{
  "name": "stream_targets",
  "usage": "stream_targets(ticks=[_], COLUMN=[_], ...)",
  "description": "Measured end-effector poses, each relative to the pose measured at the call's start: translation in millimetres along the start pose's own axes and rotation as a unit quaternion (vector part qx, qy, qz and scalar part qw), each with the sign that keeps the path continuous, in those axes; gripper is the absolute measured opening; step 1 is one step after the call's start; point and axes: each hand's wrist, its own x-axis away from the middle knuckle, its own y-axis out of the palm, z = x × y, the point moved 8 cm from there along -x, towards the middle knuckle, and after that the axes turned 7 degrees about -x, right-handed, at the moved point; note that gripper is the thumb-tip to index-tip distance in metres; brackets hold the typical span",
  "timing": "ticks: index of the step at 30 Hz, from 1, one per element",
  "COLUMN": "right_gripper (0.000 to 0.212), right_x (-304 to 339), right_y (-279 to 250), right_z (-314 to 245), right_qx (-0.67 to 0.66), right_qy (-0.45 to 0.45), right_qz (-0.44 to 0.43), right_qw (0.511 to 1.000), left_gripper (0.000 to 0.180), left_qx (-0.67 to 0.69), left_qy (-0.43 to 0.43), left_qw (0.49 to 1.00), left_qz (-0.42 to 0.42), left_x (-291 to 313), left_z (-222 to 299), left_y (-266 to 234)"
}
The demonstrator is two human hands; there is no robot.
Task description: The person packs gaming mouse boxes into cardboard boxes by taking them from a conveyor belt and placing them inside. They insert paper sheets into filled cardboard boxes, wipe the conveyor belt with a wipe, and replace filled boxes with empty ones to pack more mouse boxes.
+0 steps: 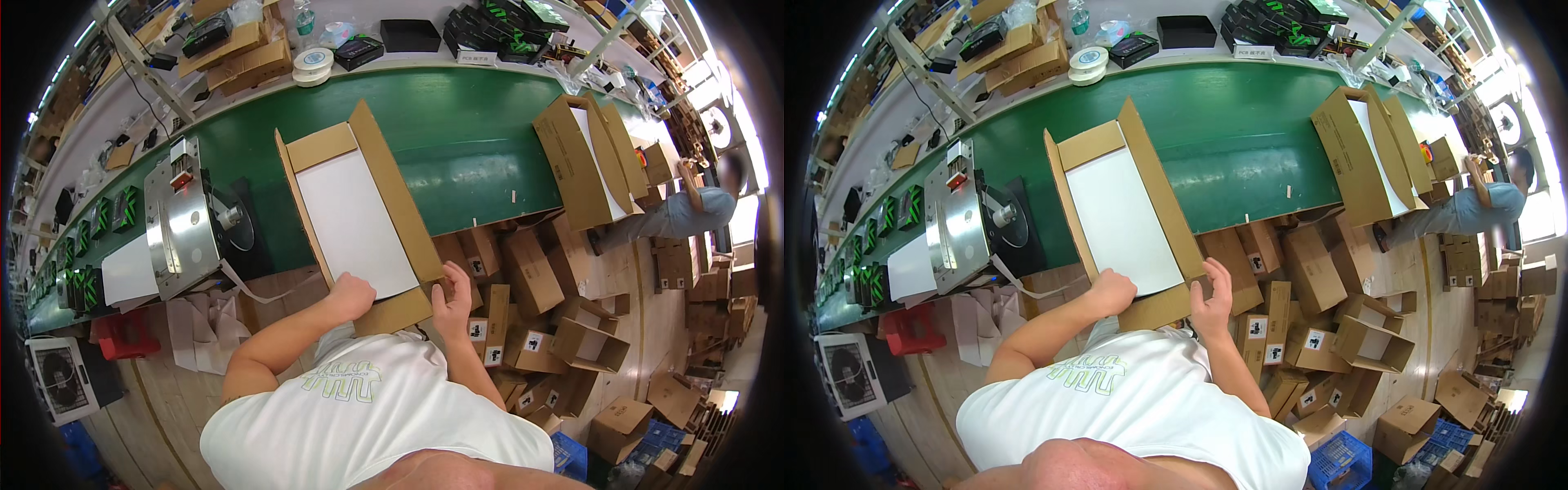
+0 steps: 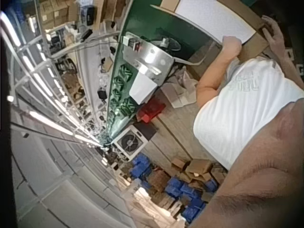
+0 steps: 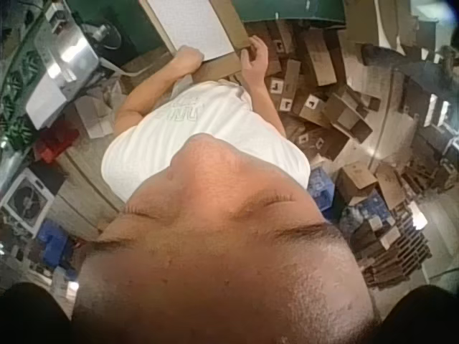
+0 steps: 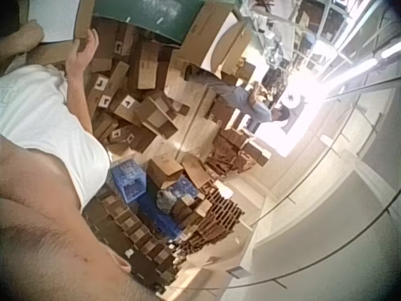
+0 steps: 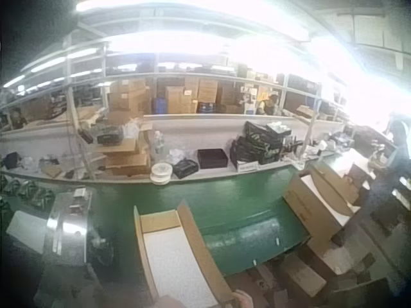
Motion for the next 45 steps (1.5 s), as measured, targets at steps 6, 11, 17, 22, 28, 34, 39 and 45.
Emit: stream_targets(ticks=[6,11,17,22,28,34,39,45], right_gripper=[0.045,0.02,0.028,0.024,0.031,0.04,0.038,0.049], right_x=[17,-18,-29,-88,-187,-254,-248,-321], right_y=[7,42,34,-39,-203,-267,-80,83], right_z=[83,87,114,131,156,67,78,203], right_qx=[-0.263,-0.144,-0.159,-0.073,0.086,0.462,0.218,0.25], right_qy=[0.173,0.228,0.295,0.25,0.341,0.037,-0.055,0.069], right_qz=[0.12,-0.044,-0.097,-0.061,-0.04,0.279,0.179,0.081], right_qw=[0.941,0.962,0.937,0.964,0.935,0.841,0.958,0.962], left_gripper=[0.054,0.068,0.076,0.081,0.035,0.049,0.058,0.024], left_qx=[0.085,0.241,0.801,0.789,0.68,0.585,0.466,0.538], left_qy=[-0.089,-0.356,-0.227,-0.171,0.037,0.185,0.299,0.078], left_qw=[0.912,0.697,0.498,0.544,0.678,0.788,0.827,0.779], left_qz=[0.391,0.574,0.243,0.226,0.277,0.059,0.098,0.312], left_x=[40,83,14,-52,-206,-369,-377,-377], left_z=[-31,-121,-108,-77,4,55,0,-245], left_y=[-63,-8,50,25,-62,-132,-141,-115])
